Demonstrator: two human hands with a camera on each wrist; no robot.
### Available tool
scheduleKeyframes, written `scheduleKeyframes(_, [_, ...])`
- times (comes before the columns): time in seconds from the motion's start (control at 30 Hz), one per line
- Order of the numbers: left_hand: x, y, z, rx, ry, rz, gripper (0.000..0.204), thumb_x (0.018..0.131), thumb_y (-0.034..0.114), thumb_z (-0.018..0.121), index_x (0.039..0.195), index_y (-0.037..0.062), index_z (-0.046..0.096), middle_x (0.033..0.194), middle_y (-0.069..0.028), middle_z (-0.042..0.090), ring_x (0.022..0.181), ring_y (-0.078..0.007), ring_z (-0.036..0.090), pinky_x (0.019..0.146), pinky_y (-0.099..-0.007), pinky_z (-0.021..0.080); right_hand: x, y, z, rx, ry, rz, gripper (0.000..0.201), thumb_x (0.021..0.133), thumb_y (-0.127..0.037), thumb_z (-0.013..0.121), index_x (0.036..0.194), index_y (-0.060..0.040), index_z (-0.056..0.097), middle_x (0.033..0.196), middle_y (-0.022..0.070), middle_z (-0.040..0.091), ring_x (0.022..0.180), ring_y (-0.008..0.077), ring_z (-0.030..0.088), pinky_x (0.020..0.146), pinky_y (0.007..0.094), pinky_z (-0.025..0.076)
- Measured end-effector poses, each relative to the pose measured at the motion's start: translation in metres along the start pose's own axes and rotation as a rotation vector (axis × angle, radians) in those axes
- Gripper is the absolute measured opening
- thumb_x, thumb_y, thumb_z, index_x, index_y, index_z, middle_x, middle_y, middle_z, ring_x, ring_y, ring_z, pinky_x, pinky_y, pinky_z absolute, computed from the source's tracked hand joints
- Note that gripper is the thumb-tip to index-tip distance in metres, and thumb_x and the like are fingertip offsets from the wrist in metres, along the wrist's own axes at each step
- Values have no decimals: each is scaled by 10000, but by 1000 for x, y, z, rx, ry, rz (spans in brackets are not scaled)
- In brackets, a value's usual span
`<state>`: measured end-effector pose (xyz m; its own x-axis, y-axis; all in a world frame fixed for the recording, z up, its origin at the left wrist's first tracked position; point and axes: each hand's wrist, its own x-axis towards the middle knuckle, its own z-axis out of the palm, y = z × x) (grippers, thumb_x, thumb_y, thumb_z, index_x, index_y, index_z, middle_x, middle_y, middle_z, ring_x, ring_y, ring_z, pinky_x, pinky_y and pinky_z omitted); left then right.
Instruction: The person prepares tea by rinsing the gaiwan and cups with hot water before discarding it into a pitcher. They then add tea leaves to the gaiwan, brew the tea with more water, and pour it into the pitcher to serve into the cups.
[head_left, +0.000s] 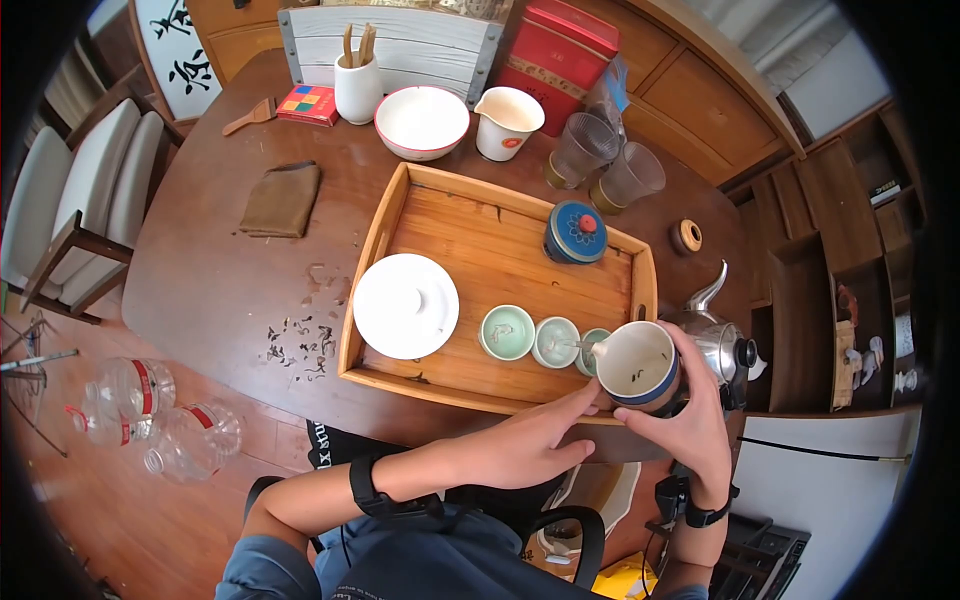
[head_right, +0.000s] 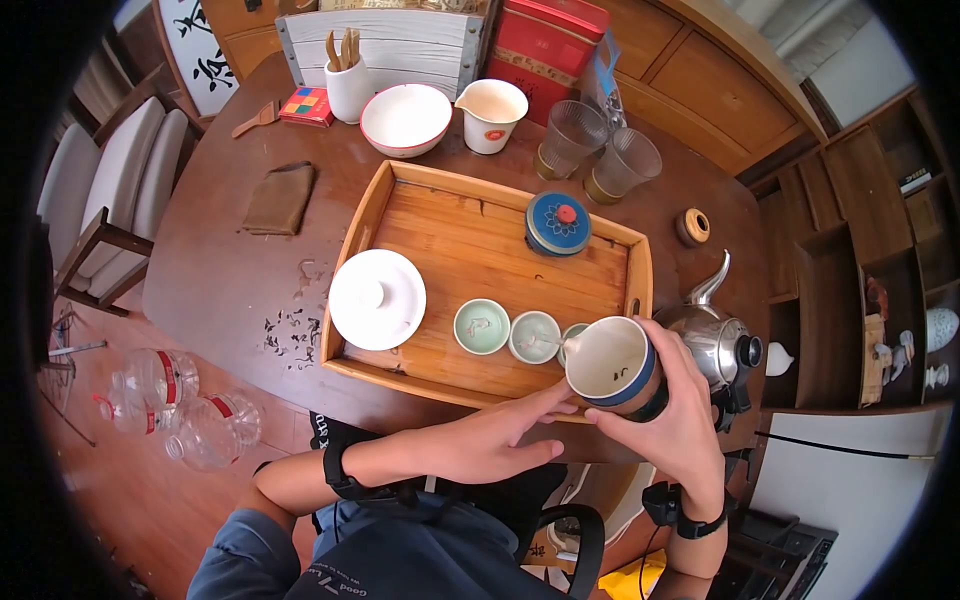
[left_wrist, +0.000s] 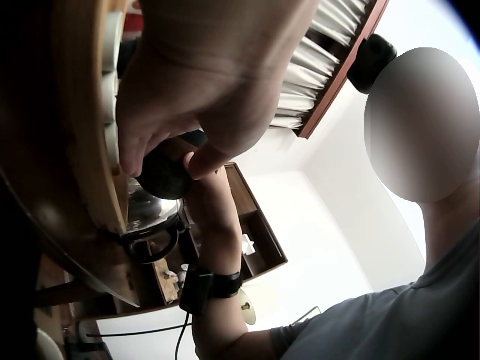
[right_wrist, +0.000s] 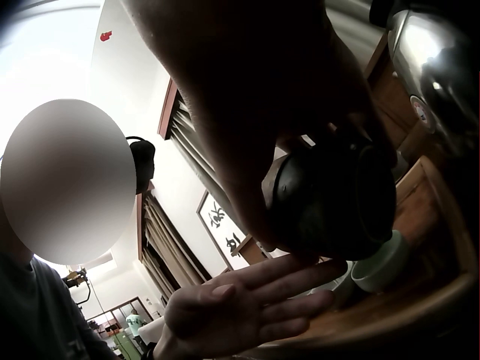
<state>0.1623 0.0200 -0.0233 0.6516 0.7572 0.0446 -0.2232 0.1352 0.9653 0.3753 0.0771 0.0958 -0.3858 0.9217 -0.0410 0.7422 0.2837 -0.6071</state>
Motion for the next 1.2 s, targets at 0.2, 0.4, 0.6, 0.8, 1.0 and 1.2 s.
scheduleKeyframes(0.2, [-3,16,0,55,9,30,882,1084,91,581,1721,45,-26,1718,-212,294,1543,-293,415,1220,-402,411,-14,19,7,321,77,103,976,673,-120,965,1504,-57,457,1391,129,610,1317,258,607,1149,416,470])
scheduleKeyframes(0.4, [4,15,7,147,2,117,871,1063,135,599,1698,-33,27,1729,-297,228,1577,-388,338,1262,-431,336,-32,33,8,436,136,158,999,685,-110,963,1516,-66,411,1433,107,555,1360,232,558,1177,403,443])
scheduleKeyframes(0.6, [15,8,12,112,-39,106,860,1053,177,609,1678,-82,78,1712,-334,242,1576,-434,327,1278,-446,310,-43,34,4,307,177,183,987,683,-118,969,1508,-47,432,1392,137,601,1308,248,606,1137,415,479])
scheduleKeyframes(0.8, [22,-4,13,135,-72,47,862,1069,150,600,1712,17,41,1674,-253,383,1485,-351,469,1090,-390,465,-41,27,-1,128,164,182,952,663,-146,979,1474,-9,499,1360,183,650,1268,301,652,1110,420,495])
scheduleKeyframes(1.0, [24,-5,13,158,-92,-9,880,1080,138,599,1737,97,14,1639,-210,470,1393,-313,554,927,-354,553,-40,25,-7,10,148,149,945,646,-160,981,1463,9,538,1372,205,651,1274,362,656,1116,437,494])
scheduleKeyframes(1.2, [27,4,13,113,-109,-24,814,1069,198,592,1681,-44,113,1617,-307,433,1411,-390,545,1074,-413,488,-40,19,-12,-26,141,142,947,644,-161,978,1470,7,546,1374,208,649,1276,368,654,1118,443,496])
